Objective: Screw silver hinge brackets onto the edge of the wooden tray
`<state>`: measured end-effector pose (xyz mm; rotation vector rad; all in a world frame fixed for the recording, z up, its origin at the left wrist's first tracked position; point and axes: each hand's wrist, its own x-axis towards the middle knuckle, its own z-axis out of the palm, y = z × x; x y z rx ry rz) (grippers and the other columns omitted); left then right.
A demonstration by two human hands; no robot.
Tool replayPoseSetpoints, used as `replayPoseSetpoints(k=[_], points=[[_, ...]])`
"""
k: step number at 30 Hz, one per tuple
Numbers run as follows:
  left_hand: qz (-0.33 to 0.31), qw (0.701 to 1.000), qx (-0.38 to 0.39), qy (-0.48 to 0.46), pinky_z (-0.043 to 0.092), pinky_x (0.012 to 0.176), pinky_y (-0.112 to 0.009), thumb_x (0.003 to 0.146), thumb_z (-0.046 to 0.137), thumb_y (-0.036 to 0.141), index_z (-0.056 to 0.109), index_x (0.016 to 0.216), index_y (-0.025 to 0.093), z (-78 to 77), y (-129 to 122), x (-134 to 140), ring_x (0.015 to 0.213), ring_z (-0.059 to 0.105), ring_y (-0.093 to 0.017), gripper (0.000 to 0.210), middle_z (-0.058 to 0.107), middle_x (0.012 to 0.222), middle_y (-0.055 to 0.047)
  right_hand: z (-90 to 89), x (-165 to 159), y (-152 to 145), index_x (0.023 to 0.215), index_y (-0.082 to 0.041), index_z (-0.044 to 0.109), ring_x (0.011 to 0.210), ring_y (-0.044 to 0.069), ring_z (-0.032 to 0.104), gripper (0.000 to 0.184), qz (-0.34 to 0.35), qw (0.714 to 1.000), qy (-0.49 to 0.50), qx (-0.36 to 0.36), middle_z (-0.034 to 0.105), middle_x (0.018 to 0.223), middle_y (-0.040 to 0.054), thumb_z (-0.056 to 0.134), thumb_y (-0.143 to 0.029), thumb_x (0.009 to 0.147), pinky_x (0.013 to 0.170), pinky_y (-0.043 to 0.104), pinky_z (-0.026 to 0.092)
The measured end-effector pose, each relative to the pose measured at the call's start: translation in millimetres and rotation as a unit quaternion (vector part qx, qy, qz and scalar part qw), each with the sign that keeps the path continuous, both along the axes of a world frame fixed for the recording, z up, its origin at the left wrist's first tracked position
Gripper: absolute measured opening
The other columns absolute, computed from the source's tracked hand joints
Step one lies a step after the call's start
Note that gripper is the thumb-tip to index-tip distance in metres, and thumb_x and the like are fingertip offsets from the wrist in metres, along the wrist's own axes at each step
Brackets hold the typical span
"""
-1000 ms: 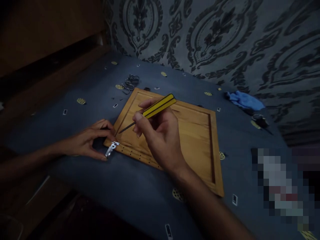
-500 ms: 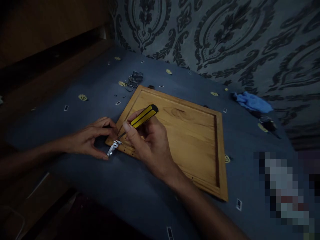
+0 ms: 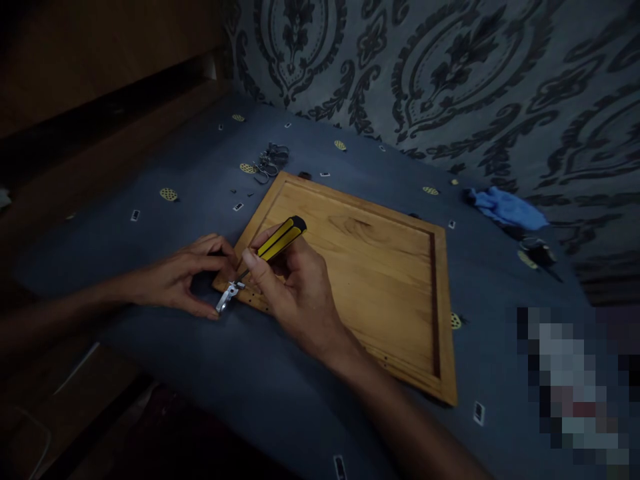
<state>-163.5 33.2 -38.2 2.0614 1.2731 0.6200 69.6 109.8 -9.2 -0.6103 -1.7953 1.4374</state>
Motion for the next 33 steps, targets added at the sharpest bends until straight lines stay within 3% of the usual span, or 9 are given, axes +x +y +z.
replayPoseSetpoints(k=[12, 16, 21, 28, 33], points=[[0.004, 1.0, 0.002, 0.002, 0.042, 0.103, -0.04, 0.086, 0.083, 0.067, 0.074, 0.11, 0.023, 0.2, 0, 0, 0.113, 0.054, -0.026, 0.05, 0.061, 0.114, -0.004, 11.0, -5, -1, 0.093, -0.023, 0.068, 0.067, 0.013, 0.068, 0.023, 0.027, 0.999, -0.026, 0.012, 0.071, 0.081, -0.0016, 0.081, -0.041, 0.095, 0.06, 0.027, 0.057], [0.005, 1.0, 0.007, 0.005, 0.043, 0.105, -0.04, 0.087, 0.082, 0.067, 0.076, 0.111, 0.024, -0.9, 1, 0, 0.115, 0.054, -0.027, 0.05, 0.061, 0.115, -0.005, 19.1, -11, 8, 0.096, -0.024, 0.065, 0.068, 0.015, 0.07, 0.031, 0.092, 0.995, -0.046, -0.002, 0.073, 0.087, -0.0008, 0.084, -0.049, 0.092, 0.062, 0.03, 0.061], [0.006, 1.0, 0.002, -0.001, 0.042, 0.114, -0.045, 0.088, 0.082, 0.066, 0.076, 0.122, 0.029, -0.6, 0, 0, 0.128, 0.052, -0.031, 0.051, 0.062, 0.126, -0.006, 27.3, -16, 13, 0.097, -0.024, 0.06, 0.071, 0.014, 0.074, 0.028, 0.18, 0.982, -0.038, -0.033, 0.07, 0.088, -0.0022, 0.077, -0.047, 0.098, 0.068, 0.03, 0.065], [0.013, 1.0, 0.003, -0.008, 0.041, 0.118, -0.05, 0.087, 0.083, 0.065, 0.076, 0.119, 0.027, -1.2, -1, 0, 0.128, 0.055, -0.032, 0.05, 0.064, 0.131, -0.007, 22.3, -22, 10, 0.089, -0.023, 0.064, 0.062, 0.012, 0.07, 0.034, 0.143, 0.987, -0.022, -0.073, 0.069, 0.08, -0.0041, 0.087, -0.047, 0.087, 0.057, 0.026, 0.061], [0.014, 1.0, -0.003, -0.001, 0.045, 0.112, -0.048, 0.086, 0.083, 0.066, 0.075, 0.121, 0.028, -1.1, 0, 0, 0.12, 0.057, -0.03, 0.052, 0.064, 0.119, -0.006, 24.7, -20, 12, 0.095, -0.025, 0.066, 0.066, 0.013, 0.07, 0.034, 0.133, 0.989, -0.022, -0.058, 0.072, 0.087, -0.003, 0.09, -0.046, 0.085, 0.06, 0.029, 0.064]])
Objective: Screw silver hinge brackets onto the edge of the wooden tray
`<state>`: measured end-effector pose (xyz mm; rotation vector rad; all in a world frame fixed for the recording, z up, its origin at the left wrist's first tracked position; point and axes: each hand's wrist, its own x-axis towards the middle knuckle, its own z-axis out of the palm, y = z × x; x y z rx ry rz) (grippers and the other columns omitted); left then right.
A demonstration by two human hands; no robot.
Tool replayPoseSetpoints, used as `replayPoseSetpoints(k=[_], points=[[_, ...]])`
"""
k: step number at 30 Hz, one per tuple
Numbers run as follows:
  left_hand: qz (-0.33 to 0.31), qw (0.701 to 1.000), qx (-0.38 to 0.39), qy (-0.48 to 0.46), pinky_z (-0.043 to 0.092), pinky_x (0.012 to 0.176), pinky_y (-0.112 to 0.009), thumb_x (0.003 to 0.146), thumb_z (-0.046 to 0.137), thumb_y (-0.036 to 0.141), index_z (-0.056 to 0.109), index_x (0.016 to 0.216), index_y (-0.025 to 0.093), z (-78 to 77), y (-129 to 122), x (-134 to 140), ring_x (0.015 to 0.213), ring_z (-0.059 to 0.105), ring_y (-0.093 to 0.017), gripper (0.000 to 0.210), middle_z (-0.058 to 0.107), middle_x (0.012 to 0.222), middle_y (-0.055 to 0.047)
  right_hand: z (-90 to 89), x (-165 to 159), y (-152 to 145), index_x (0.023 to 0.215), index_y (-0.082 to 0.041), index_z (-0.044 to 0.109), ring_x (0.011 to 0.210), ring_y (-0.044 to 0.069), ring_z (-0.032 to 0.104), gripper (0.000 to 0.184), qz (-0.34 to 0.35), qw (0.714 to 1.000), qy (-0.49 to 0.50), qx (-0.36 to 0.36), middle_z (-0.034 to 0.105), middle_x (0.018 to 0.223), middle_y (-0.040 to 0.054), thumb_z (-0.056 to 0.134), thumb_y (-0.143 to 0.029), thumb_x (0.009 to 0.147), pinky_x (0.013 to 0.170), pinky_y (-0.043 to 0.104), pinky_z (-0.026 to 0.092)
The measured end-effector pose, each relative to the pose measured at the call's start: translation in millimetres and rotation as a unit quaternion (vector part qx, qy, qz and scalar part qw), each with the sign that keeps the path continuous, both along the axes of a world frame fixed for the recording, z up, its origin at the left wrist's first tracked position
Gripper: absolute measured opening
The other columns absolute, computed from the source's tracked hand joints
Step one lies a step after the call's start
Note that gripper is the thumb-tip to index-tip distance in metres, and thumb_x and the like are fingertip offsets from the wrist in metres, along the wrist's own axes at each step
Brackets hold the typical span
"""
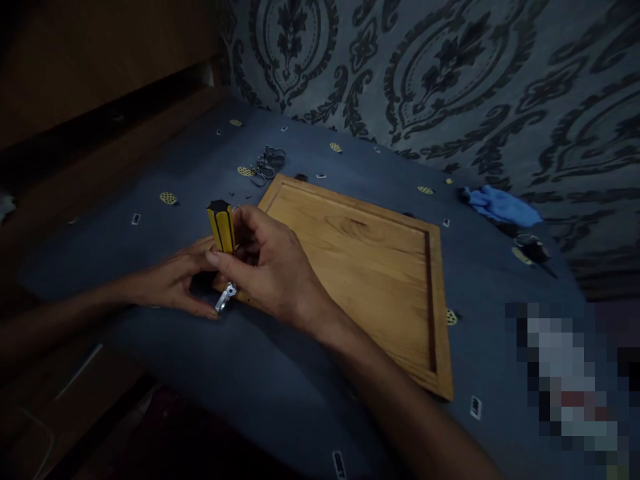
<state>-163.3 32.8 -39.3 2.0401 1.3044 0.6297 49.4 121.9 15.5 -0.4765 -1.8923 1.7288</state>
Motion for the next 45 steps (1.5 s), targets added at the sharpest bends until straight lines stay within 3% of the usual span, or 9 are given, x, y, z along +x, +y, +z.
replayPoseSetpoints(k=[5, 7, 10, 14, 22, 29, 35, 45], points=[[-0.002, 1.0, 0.018, -0.002, 0.044, 0.113, -0.046, 0.088, 0.081, 0.068, 0.077, 0.119, 0.028, 1.6, -1, 1, 0.123, 0.054, -0.03, 0.05, 0.064, 0.127, -0.006, 5.7, 4, 5, 0.097, -0.023, 0.065, 0.072, 0.013, 0.075, 0.026, 0.071, 0.997, 0.004, 0.034, 0.07, 0.082, -0.0033, 0.073, -0.048, 0.1, 0.066, 0.026, 0.064], [0.001, 1.0, 0.021, -0.005, 0.046, 0.11, -0.045, 0.088, 0.079, 0.069, 0.077, 0.112, 0.026, 1.6, -1, 2, 0.117, 0.055, -0.029, 0.05, 0.065, 0.119, -0.006, 6.3, 4, 5, 0.094, -0.022, 0.066, 0.07, 0.012, 0.074, 0.028, 0.077, 0.997, 0.007, 0.032, 0.071, 0.082, -0.0031, 0.073, -0.048, 0.1, 0.064, 0.025, 0.062], [0.005, 1.0, 0.023, -0.009, 0.048, 0.104, -0.043, 0.088, 0.077, 0.073, 0.077, 0.111, 0.025, 0.5, -2, 1, 0.107, 0.056, -0.027, 0.053, 0.063, 0.107, -0.004, 6.8, 4, 3, 0.088, -0.021, 0.066, 0.065, 0.011, 0.07, 0.032, 0.043, 0.998, -0.002, 0.035, 0.07, 0.081, -0.0029, 0.081, -0.05, 0.094, 0.06, 0.025, 0.06], [0.006, 1.0, 0.029, -0.008, 0.045, 0.109, -0.046, 0.088, 0.076, 0.076, 0.076, 0.12, 0.026, -1.4, -1, 0, 0.117, 0.056, -0.029, 0.059, 0.063, 0.119, -0.007, 9.3, 5, 0, 0.088, -0.021, 0.066, 0.067, 0.014, 0.069, 0.036, 0.006, 0.999, -0.019, 0.034, 0.071, 0.083, -0.0004, 0.089, -0.049, 0.086, 0.058, 0.028, 0.06], [-0.005, 0.999, 0.033, 0.003, 0.047, 0.105, -0.045, 0.089, 0.078, 0.071, 0.074, 0.114, 0.025, -0.4, -1, 0, 0.115, 0.057, -0.029, 0.052, 0.063, 0.112, -0.005, 9.8, 5, 1, 0.091, -0.02, 0.067, 0.062, 0.01, 0.071, 0.028, 0.051, 0.998, 0.024, 0.032, 0.07, 0.081, -0.0034, 0.083, -0.044, 0.094, 0.059, 0.024, 0.06], [-0.02, 1.0, 0.023, 0.004, 0.043, 0.11, -0.045, 0.087, 0.08, 0.071, 0.071, 0.105, 0.023, -2.5, 1, -3, 0.12, 0.056, -0.029, 0.052, 0.063, 0.119, -0.006, 6.4, 8, -2, 0.089, -0.025, 0.065, 0.058, 0.013, 0.068, 0.028, -0.076, 0.992, 0.046, 0.095, 0.069, 0.083, -0.0019, 0.081, -0.046, 0.095, 0.054, 0.03, 0.062], [-0.015, 1.0, 0.017, 0.008, 0.044, 0.109, -0.046, 0.087, 0.08, 0.071, 0.072, 0.106, 0.023, -1.9, 1, -3, 0.12, 0.055, -0.03, 0.052, 0.063, 0.12, -0.006, 0.8, 9, -1, 0.082, -0.025, 0.058, 0.057, 0.013, 0.068, 0.033, -0.056, 0.994, 0.028, 0.094, 0.067, 0.078, -0.0025, 0.08, -0.045, 0.097, 0.051, 0.03, 0.056], [-0.016, 1.0, 0.016, 0.005, 0.044, 0.105, -0.044, 0.088, 0.081, 0.068, 0.072, 0.107, 0.023, -1.0, 0, -3, 0.119, 0.056, -0.029, 0.05, 0.064, 0.121, -0.006, -3.5, 8, -2, 0.087, -0.025, 0.06, 0.06, 0.014, 0.07, 0.03, -0.055, 0.993, 0.017, 0.099, 0.069, 0.081, -0.0024, 0.08, -0.045, 0.097, 0.053, 0.03, 0.058]])
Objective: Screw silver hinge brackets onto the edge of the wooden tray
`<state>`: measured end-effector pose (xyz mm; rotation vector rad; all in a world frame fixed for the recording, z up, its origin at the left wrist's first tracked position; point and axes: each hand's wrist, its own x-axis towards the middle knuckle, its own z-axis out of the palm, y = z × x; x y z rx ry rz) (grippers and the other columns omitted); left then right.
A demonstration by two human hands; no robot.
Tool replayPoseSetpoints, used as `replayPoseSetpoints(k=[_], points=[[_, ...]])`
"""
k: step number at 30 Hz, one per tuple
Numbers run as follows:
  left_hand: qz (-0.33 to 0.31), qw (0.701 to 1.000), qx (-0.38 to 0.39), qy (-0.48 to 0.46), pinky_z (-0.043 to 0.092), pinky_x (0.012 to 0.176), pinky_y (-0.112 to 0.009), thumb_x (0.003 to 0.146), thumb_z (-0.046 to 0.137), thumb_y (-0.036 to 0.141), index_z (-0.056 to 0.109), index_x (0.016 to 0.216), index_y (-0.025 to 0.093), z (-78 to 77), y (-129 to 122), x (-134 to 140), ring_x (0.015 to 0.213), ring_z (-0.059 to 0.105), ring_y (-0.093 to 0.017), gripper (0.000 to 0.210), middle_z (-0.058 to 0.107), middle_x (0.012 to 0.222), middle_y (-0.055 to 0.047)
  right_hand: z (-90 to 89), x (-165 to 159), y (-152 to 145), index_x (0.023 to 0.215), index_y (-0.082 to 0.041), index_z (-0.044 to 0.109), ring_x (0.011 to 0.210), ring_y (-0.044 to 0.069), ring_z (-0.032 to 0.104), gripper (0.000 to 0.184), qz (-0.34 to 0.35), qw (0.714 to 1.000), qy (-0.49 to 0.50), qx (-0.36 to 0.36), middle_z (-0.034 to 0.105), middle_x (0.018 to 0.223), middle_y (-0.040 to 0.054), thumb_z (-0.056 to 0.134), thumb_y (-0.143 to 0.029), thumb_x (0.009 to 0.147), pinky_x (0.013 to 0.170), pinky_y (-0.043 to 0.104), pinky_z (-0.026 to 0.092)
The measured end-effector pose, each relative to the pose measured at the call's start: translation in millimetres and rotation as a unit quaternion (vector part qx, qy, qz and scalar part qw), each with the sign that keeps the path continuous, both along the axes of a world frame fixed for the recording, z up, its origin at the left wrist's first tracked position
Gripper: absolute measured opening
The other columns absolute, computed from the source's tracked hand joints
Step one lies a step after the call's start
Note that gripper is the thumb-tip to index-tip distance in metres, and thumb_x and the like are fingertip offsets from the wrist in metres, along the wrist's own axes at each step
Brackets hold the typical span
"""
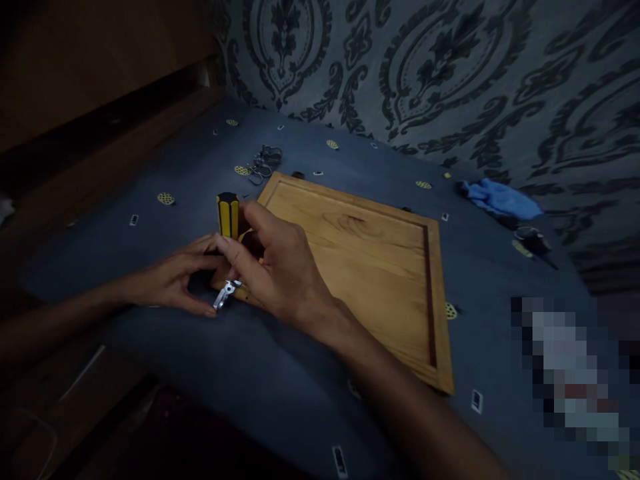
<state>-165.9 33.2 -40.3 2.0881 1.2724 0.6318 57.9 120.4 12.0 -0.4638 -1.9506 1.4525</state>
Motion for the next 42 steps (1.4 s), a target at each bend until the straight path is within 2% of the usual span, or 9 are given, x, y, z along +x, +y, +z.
replayPoseSetpoints(k=[9, 13, 17, 20, 22, 25, 30, 35, 42], points=[[0.011, 1.0, 0.01, -0.013, 0.047, 0.101, -0.042, 0.089, 0.076, 0.073, 0.073, 0.107, 0.023, -0.9, -1, 2, 0.106, 0.056, -0.025, 0.053, 0.062, 0.106, -0.004, 8.2, -1, -4, 0.091, -0.025, 0.062, 0.068, 0.017, 0.069, 0.031, 0.0, 1.0, -0.019, -0.009, 0.072, 0.087, -0.0008, 0.087, -0.044, 0.089, 0.056, 0.033, 0.061], [0.013, 1.0, 0.016, -0.019, 0.048, 0.101, -0.043, 0.089, 0.075, 0.075, 0.074, 0.108, 0.024, -0.4, -1, 3, 0.108, 0.056, -0.027, 0.054, 0.062, 0.108, -0.005, 17.4, 1, -3, 0.097, -0.024, 0.065, 0.068, 0.014, 0.07, 0.024, 0.057, 0.998, -0.02, -0.014, 0.071, 0.088, -0.0022, 0.083, -0.039, 0.094, 0.062, 0.031, 0.061], [0.021, 0.999, 0.008, -0.034, 0.048, 0.107, -0.046, 0.087, 0.077, 0.075, 0.076, 0.108, 0.026, 2.1, -2, 4, 0.109, 0.057, -0.028, 0.054, 0.063, 0.11, -0.005, 21.0, 3, -2, 0.089, -0.022, 0.066, 0.066, 0.013, 0.071, 0.021, 0.102, 0.994, -0.026, -0.01, 0.07, 0.081, -0.0023, 0.077, -0.037, 0.099, 0.063, 0.029, 0.06], [0.031, 0.998, 0.001, -0.048, 0.048, 0.111, -0.049, 0.085, 0.08, 0.074, 0.076, 0.107, 0.027, 1.9, -3, 5, 0.112, 0.058, -0.029, 0.052, 0.064, 0.109, -0.005, 17.1, 1, -4, 0.082, -0.023, 0.065, 0.067, 0.015, 0.071, 0.028, 0.073, 0.997, -0.034, 0.003, 0.071, 0.081, -0.0007, 0.08, -0.042, 0.096, 0.06, 0.031, 0.059], [0.035, 0.998, 0.004, -0.048, 0.05, 0.107, -0.048, 0.084, 0.08, 0.074, 0.076, 0.107, 0.027, 0.8, -3, 5, 0.11, 0.058, -0.029, 0.053, 0.064, 0.109, -0.006, 12.9, -1, -6, 0.081, -0.023, 0.066, 0.068, 0.016, 0.069, 0.029, 0.045, 0.999, -0.029, 0.009, 0.072, 0.083, 0.0001, 0.083, -0.043, 0.094, 0.06, 0.032, 0.06], [0.026, 0.999, 0.015, -0.028, 0.051, 0.102, -0.045, 0.085, 0.08, 0.073, 0.074, 0.106, 0.025, -1.3, -1, 3, 0.108, 0.058, -0.028, 0.053, 0.064, 0.109, -0.006, 8.6, -3, -8, 0.086, -0.025, 0.068, 0.068, 0.017, 0.068, 0.024, 0.001, 1.0, -0.002, 0.005, 0.072, 0.086, 0.0008, 0.085, -0.041, 0.092, 0.057, 0.034, 0.06], [0.006, 1.0, 0.005, -0.009, 0.047, 0.109, -0.046, 0.085, 0.083, 0.069, 0.071, 0.106, 0.024, -1.8, 1, 1, 0.115, 0.057, -0.029, 0.052, 0.064, 0.119, -0.006, 10.1, -2, -6, 0.09, -0.027, 0.067, 0.057, 0.013, 0.064, 0.024, -0.067, 0.997, 0.042, 0.014, 0.071, 0.087, -0.001, 0.084, -0.043, 0.093, 0.05, 0.031, 0.06], [0.006, 1.0, -0.003, 0.001, 0.046, 0.107, -0.045, 0.086, 0.082, 0.071, 0.071, 0.105, 0.023, 0.0, 0, 1, 0.118, 0.056, -0.029, 0.053, 0.063, 0.121, -0.007, 8.5, -2, -5, 0.085, -0.027, 0.065, 0.056, 0.013, 0.065, 0.03, -0.052, 0.998, 0.032, 0.01, 0.07, 0.083, -0.0012, 0.085, -0.048, 0.091, 0.048, 0.031, 0.06], [0.006, 1.0, 0.01, 0.003, 0.047, 0.102, -0.043, 0.087, 0.077, 0.075, 0.071, 0.104, 0.022, -0.4, 0, 1, 0.114, 0.056, -0.028, 0.055, 0.062, 0.116, -0.006, 5.3, -2, -6, 0.086, -0.026, 0.065, 0.057, 0.014, 0.067, 0.025, -0.036, 0.999, 0.024, 0.008, 0.071, 0.084, -0.001, 0.085, -0.04, 0.092, 0.049, 0.032, 0.058]])
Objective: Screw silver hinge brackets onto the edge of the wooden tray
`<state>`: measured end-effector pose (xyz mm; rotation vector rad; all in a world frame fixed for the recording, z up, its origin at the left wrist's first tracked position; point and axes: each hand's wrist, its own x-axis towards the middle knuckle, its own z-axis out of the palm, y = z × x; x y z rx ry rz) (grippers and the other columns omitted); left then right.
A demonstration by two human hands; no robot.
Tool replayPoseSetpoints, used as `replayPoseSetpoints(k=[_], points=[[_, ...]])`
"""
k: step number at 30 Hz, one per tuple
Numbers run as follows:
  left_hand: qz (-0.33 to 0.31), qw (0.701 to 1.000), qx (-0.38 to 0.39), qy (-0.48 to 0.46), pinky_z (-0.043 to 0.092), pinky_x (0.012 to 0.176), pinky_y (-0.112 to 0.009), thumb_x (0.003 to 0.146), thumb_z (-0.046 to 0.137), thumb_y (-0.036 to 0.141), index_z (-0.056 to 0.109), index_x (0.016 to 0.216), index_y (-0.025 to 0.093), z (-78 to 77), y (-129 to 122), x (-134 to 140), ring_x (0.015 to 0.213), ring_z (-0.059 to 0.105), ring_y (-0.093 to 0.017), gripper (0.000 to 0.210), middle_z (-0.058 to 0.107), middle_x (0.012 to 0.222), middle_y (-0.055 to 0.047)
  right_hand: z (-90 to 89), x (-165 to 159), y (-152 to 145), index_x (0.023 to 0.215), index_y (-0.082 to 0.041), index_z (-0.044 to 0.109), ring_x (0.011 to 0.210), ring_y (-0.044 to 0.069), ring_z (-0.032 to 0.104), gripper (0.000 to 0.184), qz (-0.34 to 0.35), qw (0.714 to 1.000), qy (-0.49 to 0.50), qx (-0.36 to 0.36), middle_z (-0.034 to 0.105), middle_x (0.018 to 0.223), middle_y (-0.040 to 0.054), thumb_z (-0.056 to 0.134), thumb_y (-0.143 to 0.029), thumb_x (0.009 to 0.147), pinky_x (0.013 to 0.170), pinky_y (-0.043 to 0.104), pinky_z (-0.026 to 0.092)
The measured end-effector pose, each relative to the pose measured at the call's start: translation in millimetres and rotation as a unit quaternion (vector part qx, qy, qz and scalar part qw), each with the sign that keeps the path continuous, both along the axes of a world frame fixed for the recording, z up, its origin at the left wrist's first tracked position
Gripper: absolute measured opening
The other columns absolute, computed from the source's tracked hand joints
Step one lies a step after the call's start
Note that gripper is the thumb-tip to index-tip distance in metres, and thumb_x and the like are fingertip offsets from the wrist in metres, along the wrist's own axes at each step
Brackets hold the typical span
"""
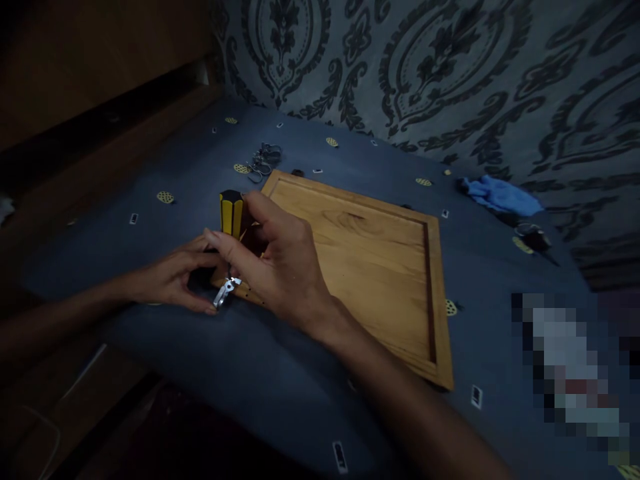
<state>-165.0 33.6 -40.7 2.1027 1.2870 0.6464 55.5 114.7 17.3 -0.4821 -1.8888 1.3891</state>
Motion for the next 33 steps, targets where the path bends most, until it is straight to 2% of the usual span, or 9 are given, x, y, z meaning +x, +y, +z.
replayPoseSetpoints(k=[9, 14, 21, 27, 30, 33], points=[[0.006, 1.0, -0.005, 0.0, 0.046, 0.103, -0.043, 0.087, 0.077, 0.074, 0.071, 0.104, 0.024, -0.6, -1, 0, 0.113, 0.056, -0.027, 0.054, 0.063, 0.114, -0.005, -3.3, -1, 0, 0.088, -0.026, 0.066, 0.063, 0.017, 0.068, 0.026, 0.005, 1.0, -0.018, -0.004, 0.073, 0.086, -0.0002, 0.085, -0.043, 0.092, 0.053, 0.035, 0.06], [-0.001, 1.0, 0.004, -0.009, 0.046, 0.098, -0.042, 0.089, 0.075, 0.075, 0.072, 0.105, 0.022, 0.7, -1, 1, 0.106, 0.056, -0.026, 0.056, 0.062, 0.109, -0.005, 1.5, 1, 2, 0.088, -0.026, 0.069, 0.067, 0.018, 0.067, 0.024, 0.01, 0.999, -0.047, 0.009, 0.073, 0.086, 0.0009, 0.085, -0.044, 0.092, 0.055, 0.036, 0.062], [0.004, 1.0, -0.004, -0.001, 0.047, 0.103, -0.044, 0.087, 0.077, 0.074, 0.071, 0.103, 0.024, 2.3, 0, 2, 0.108, 0.057, -0.027, 0.053, 0.062, 0.107, -0.004, 13.4, 6, 12, 0.092, -0.021, 0.074, 0.071, 0.015, 0.073, 0.025, 0.139, 0.988, -0.051, -0.037, 0.074, 0.085, -0.0004, 0.084, -0.044, 0.093, 0.067, 0.031, 0.065], [0.003, 0.999, 0.003, -0.032, 0.048, 0.105, -0.046, 0.088, 0.076, 0.076, 0.073, 0.118, 0.027, -2.5, -1, 1, 0.112, 0.058, -0.029, 0.057, 0.063, 0.112, -0.005, 10.2, 3, 5, 0.085, -0.021, 0.07, 0.069, 0.015, 0.07, 0.033, 0.076, 0.995, -0.059, -0.037, 0.073, 0.085, 0.0005, 0.089, -0.048, 0.087, 0.063, 0.03, 0.062], [0.0, 0.999, -0.003, -0.037, 0.047, 0.107, -0.047, 0.088, 0.078, 0.073, 0.073, 0.115, 0.027, -2.9, -1, 1, 0.116, 0.057, -0.029, 0.054, 0.063, 0.115, -0.006, 11.0, 3, 6, 0.086, -0.02, 0.069, 0.067, 0.014, 0.068, 0.032, 0.082, 0.994, -0.061, -0.049, 0.071, 0.083, 0.0, 0.089, -0.045, 0.087, 0.059, 0.029, 0.06], [0.004, 0.999, -0.002, -0.034, 0.048, 0.106, -0.047, 0.086, 0.078, 0.074, 0.074, 0.108, 0.027, -1.5, -1, 1, 0.113, 0.057, -0.029, 0.052, 0.063, 0.111, -0.005, 14.8, 5, 8, 0.094, -0.02, 0.072, 0.07, 0.014, 0.07, 0.026, 0.127, 0.989, -0.058, -0.049, 0.073, 0.088, 0.0003, 0.085, -0.042, 0.091, 0.065, 0.03, 0.062]])
